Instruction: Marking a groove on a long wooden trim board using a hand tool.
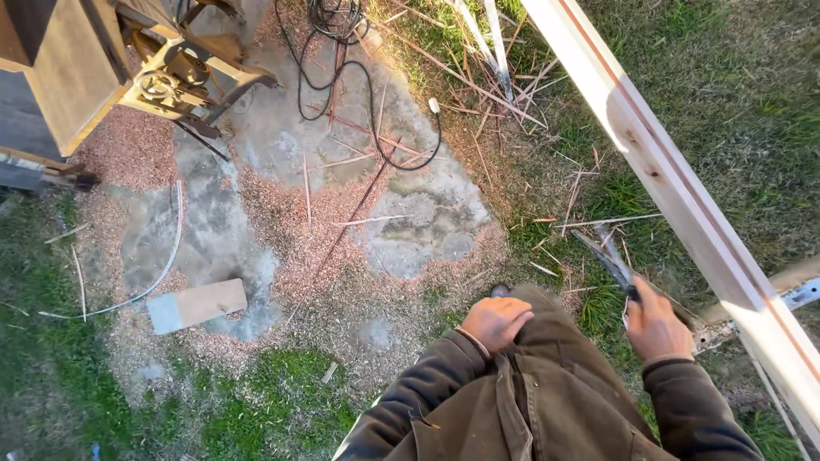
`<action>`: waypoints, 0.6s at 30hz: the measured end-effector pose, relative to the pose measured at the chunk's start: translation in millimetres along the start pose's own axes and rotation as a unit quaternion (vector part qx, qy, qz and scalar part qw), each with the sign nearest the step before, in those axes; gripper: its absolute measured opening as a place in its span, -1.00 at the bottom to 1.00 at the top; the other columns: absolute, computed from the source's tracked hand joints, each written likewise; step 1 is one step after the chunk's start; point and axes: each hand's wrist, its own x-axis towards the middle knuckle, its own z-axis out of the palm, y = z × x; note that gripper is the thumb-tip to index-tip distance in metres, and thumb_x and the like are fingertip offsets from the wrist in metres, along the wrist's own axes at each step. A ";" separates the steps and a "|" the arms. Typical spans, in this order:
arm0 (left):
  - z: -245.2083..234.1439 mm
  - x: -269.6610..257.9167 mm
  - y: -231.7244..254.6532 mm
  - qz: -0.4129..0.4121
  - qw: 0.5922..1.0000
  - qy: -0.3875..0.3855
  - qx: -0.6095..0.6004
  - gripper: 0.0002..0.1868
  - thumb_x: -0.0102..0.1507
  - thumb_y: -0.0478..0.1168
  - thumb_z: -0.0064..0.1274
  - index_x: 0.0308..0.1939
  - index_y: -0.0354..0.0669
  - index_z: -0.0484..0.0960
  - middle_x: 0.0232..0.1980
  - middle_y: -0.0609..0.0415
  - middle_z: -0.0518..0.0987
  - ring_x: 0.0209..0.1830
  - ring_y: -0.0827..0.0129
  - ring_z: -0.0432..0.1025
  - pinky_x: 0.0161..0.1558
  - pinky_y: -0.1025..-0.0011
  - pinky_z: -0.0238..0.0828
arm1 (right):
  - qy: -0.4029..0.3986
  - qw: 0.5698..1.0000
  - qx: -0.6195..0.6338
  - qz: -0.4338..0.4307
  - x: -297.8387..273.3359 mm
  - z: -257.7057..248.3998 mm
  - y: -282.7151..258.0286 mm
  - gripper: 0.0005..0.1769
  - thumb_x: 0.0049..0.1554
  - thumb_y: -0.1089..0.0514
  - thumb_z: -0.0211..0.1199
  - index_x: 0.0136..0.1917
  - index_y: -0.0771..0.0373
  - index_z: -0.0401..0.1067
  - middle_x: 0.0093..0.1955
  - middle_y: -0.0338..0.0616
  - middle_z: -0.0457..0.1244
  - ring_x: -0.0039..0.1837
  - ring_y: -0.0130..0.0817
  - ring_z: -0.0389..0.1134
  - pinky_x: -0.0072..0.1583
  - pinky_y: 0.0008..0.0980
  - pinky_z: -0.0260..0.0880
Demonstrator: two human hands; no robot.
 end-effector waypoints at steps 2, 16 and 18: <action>-3.5 7.2 -9.5 0.000 1.000 -0.003 -0.003 -0.82 0.38 -0.11 0.07 -0.11 -0.12 0.65 -0.11 0.04 0.68 -0.13 0.15 0.56 -0.08 0.24 0.48 | -0.081 0.988 -0.131 -0.033 5.9 8.7 -9.7 -0.40 0.28 0.07 0.19 0.57 0.04 0.29 0.21 0.18 0.35 0.10 0.14 0.42 0.16 0.01 0.42; -132.3 119.8 -98.7 -0.020 0.997 0.017 0.070 -0.79 0.35 -0.06 0.09 -0.13 -0.09 0.68 -0.13 0.06 0.69 -0.18 0.17 0.57 -0.13 0.27 0.48 | 0.062 0.964 0.220 -0.133 174.2 52.2 -177.1 -0.41 0.33 0.15 0.29 0.52 0.44 0.25 0.21 0.17 0.35 0.16 -0.12 0.43 0.20 -0.22 0.43; -161.5 139.0 -104.9 -0.034 0.996 0.037 0.077 -0.79 0.34 -0.06 0.09 -0.12 -0.09 0.68 -0.12 0.07 0.69 -0.16 0.17 0.57 -0.13 0.26 0.47 | 0.075 0.960 0.244 -0.117 212.2 64.8 -185.5 -0.43 0.34 0.15 0.29 0.50 0.45 0.27 0.16 0.18 0.34 0.11 -0.10 0.39 0.16 -0.21 0.42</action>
